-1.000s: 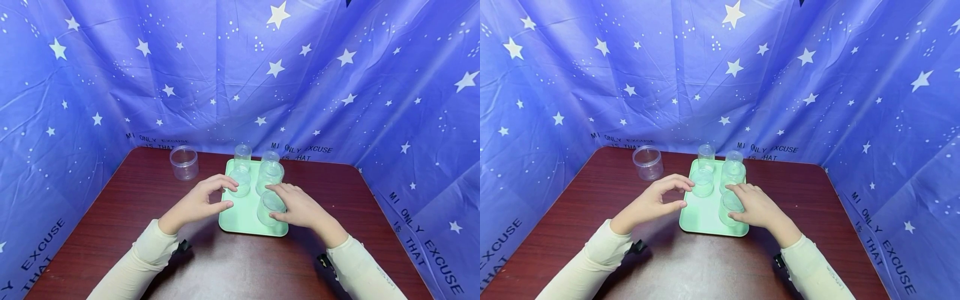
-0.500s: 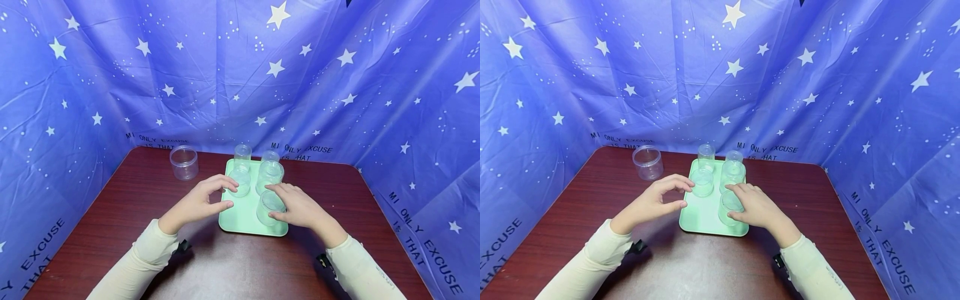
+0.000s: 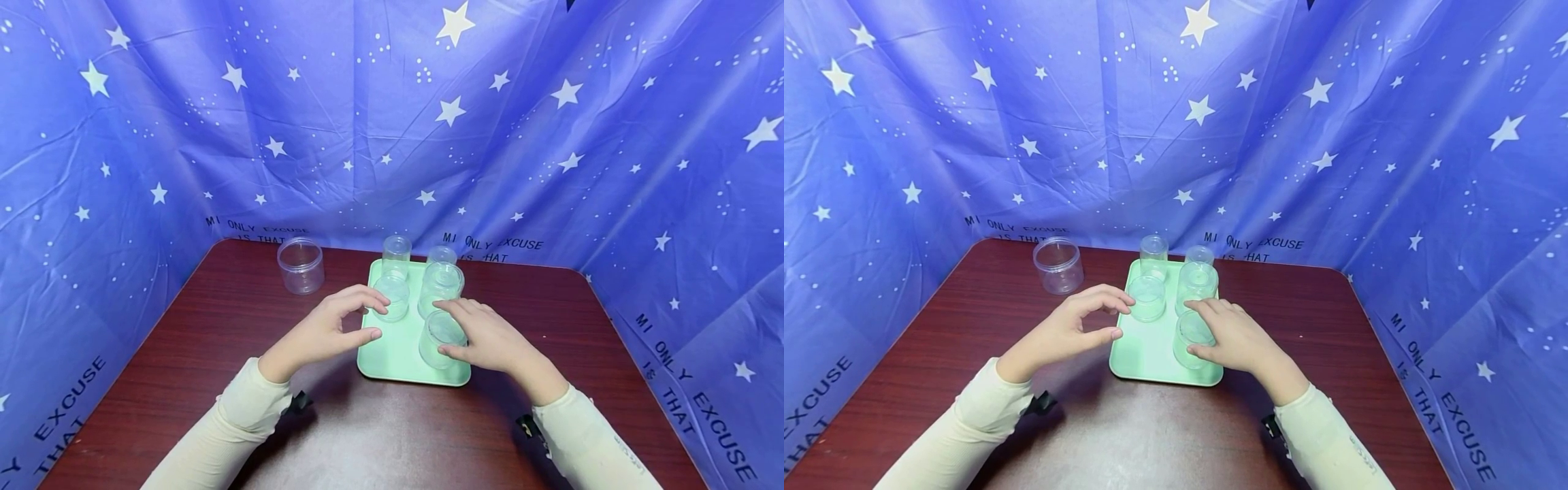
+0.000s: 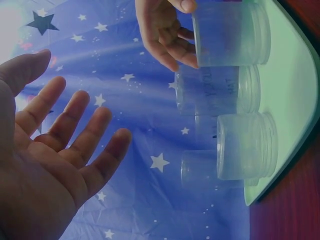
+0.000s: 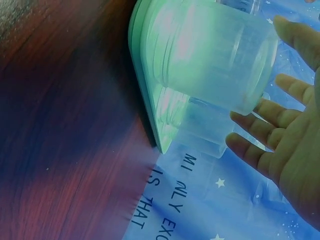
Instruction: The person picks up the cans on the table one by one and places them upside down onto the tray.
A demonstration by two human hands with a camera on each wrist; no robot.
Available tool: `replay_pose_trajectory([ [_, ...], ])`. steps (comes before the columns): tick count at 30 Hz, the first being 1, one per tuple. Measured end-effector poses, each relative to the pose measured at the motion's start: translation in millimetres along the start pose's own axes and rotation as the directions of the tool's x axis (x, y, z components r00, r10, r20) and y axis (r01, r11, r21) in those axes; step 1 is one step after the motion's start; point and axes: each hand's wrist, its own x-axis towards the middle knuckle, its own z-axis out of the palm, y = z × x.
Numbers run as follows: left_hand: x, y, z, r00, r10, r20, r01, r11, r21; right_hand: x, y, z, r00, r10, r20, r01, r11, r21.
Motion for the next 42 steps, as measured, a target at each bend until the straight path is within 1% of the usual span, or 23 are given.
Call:
replay_pose_trajectory([
  [3,-0.4,0.0,0.2,1.000,0.006,0.001,-0.006,1.000,0.006,0.0,0,1,1.000,-0.003,-0.004,0.003,1.000,-0.002],
  [9,-0.5,0.7,0.2,1.000,-0.003,0.006,0.003,1.000,0.010,-0.3,-2,-2,0.999,-0.010,-0.033,0.010,1.000,-0.012],
  [14,0.0,0.0,-0.2,1.000,-0.007,0.007,0.007,1.000,0.015,-0.8,-7,-6,0.999,-0.007,-0.047,0.007,1.000,0.004],
  [18,0.3,-0.8,-0.3,1.000,0.000,0.004,0.000,1.000,0.016,-1.4,-11,-9,0.997,-0.002,-0.077,0.004,1.000,0.026],
  [22,0.3,-1.5,-0.1,1.000,0.005,0.006,-0.005,1.000,0.018,-2.8,-16,-12,0.993,0.003,-0.117,0.004,0.999,0.052],
  [29,-0.2,-2.2,1.0,1.000,0.007,0.015,-0.007,1.000,0.010,-5.7,-22,-16,0.981,-0.009,-0.195,0.024,0.997,0.076],
  [38,0.3,-1.3,2.9,0.999,0.034,0.015,-0.034,0.999,0.013,-8.8,-26,-16,0.973,-0.011,-0.232,0.037,0.994,0.107],
  [42,-0.1,-1.2,3.0,0.999,0.027,0.022,-0.028,1.000,0.015,-9.8,-27,-15,0.971,-0.014,-0.241,0.040,0.994,0.103],
])
